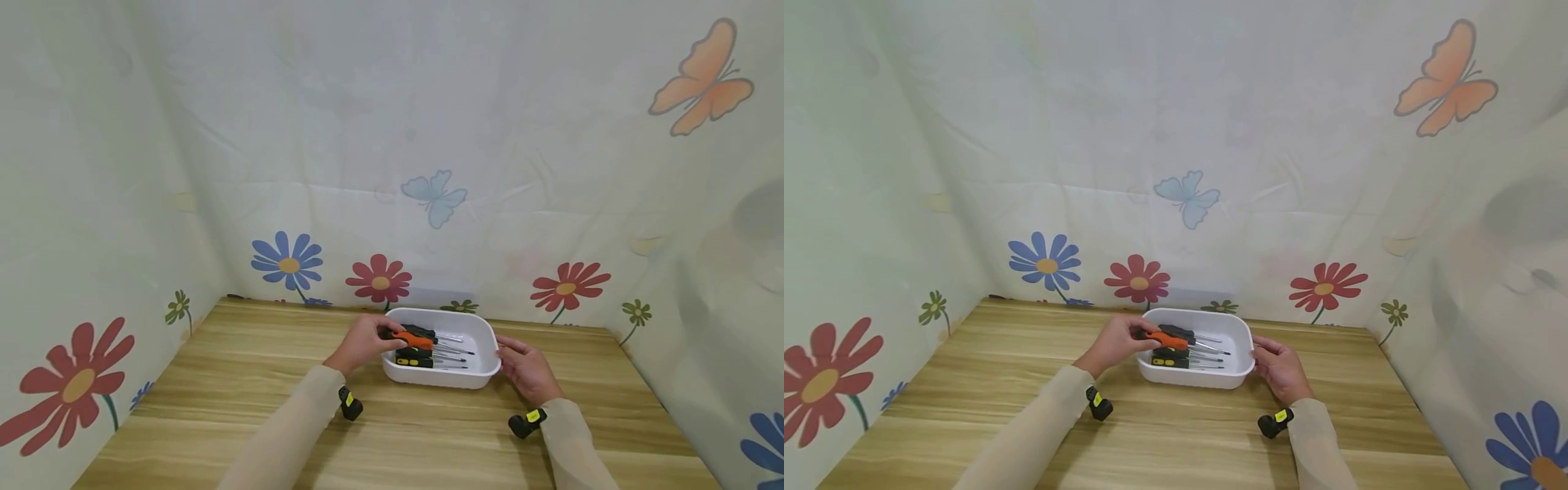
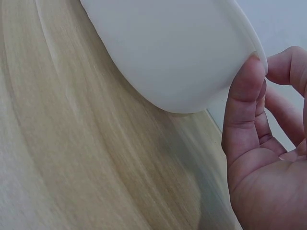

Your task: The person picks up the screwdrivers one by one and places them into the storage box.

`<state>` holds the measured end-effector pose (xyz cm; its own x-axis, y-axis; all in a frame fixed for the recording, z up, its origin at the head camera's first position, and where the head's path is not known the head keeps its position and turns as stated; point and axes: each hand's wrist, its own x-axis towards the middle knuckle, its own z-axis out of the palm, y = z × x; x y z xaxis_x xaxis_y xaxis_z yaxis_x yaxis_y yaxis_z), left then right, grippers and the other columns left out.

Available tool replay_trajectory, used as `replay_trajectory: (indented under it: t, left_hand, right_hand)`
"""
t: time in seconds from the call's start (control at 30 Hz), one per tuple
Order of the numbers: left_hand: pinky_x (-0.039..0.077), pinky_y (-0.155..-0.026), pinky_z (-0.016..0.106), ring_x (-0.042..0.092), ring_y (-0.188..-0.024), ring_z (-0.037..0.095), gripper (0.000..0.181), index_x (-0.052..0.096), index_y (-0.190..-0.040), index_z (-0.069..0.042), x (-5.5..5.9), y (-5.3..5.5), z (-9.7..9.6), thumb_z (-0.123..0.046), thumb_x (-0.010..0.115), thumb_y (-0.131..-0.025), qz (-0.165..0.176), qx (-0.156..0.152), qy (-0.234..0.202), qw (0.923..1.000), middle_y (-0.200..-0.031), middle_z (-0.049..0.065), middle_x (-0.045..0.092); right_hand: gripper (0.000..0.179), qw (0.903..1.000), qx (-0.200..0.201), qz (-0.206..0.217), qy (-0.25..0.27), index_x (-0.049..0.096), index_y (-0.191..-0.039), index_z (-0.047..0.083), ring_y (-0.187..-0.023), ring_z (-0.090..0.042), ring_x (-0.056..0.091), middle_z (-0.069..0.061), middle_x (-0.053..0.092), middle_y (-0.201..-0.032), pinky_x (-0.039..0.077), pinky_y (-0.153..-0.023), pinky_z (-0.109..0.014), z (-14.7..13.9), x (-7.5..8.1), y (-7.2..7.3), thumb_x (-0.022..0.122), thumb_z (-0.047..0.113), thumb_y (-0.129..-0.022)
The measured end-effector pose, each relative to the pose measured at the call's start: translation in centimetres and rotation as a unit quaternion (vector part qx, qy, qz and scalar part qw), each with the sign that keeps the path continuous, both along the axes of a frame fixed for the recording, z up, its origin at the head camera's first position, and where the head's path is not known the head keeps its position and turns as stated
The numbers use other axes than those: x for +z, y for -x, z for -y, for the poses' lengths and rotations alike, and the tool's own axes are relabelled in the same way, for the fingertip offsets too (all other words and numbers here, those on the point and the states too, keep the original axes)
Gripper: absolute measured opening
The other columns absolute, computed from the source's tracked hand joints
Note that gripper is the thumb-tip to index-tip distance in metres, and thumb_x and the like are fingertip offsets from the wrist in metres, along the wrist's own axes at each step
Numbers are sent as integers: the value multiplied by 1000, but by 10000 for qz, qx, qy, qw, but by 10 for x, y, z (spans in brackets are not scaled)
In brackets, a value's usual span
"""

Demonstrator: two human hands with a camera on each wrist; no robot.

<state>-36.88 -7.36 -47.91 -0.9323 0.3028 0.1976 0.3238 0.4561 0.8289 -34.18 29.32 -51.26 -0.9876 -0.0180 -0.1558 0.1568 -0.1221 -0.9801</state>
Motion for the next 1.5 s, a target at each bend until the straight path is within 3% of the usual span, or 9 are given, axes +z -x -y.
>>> replay_trajectory:
  t: [0.23, 0.6, 0.7, 1.0, 1.17, 1.5]
  left_hand:
    - [57, -81, 30, 61, -90, 17, 23, 81, -102, -19, 1, 0, -16, -26, 88, -82, -110, -201, 490, 9985, -102, 0, 74]
    - [56, -81, 29, 59, -88, 16, 15, 81, -96, -17, 8, -4, -28, -20, 88, -82, -248, -213, 1111, 9933, -96, -3, 73]
    - [54, -84, 31, 59, -87, 15, 16, 82, -96, -17, 11, -4, -29, -21, 88, -82, -339, -264, 1466, 9883, -93, -5, 73]
    - [53, -87, 31, 58, -87, 12, 20, 82, -101, -17, 14, -2, -32, -26, 87, -84, -829, -496, 2498, 9635, -95, -5, 75]
    - [54, -87, 30, 58, -87, 12, 18, 82, -100, -17, 18, -3, -36, -25, 86, -84, -910, -549, 2670, 9578, -95, -6, 76]
    - [51, -82, 28, 57, -83, 14, 19, 82, -99, -17, 18, -7, -39, -25, 88, -82, -547, -711, 2617, 9610, -91, -7, 73]
  right_hand:
    - [51, 10000, -28, 64, 18, 50, -148, -2, -82, -11, 67, 1, 75, -114, 60, -77, -24, -1, 0, -1, 65, 5, -99]
    - [51, 10000, -35, 40, 10, 50, -148, -3, -83, -11, 68, -1, 75, -117, 61, -76, -24, 1, 3, -1, 63, 4, -100]
    - [51, 10000, -23, 34, -15, 49, -149, -3, -84, -12, 69, -2, 74, -119, 61, -77, -24, 0, 3, -1, 63, 4, -100]
    - [52, 10000, 18, 71, 14, 48, -149, -2, -86, -11, 68, -3, 73, -123, 60, -78, -24, 1, 5, -1, 64, 7, -100]
    - [51, 10000, 28, 57, 25, 50, -149, -1, -85, -12, 67, -2, 73, -122, 60, -77, -23, 1, 7, -2, 64, 7, -100]
    - [52, 9999, 107, -11, 96, 46, -150, -4, -84, -11, 67, -1, 74, -121, 60, -75, -23, 2, 7, -4, 62, 4, -101]
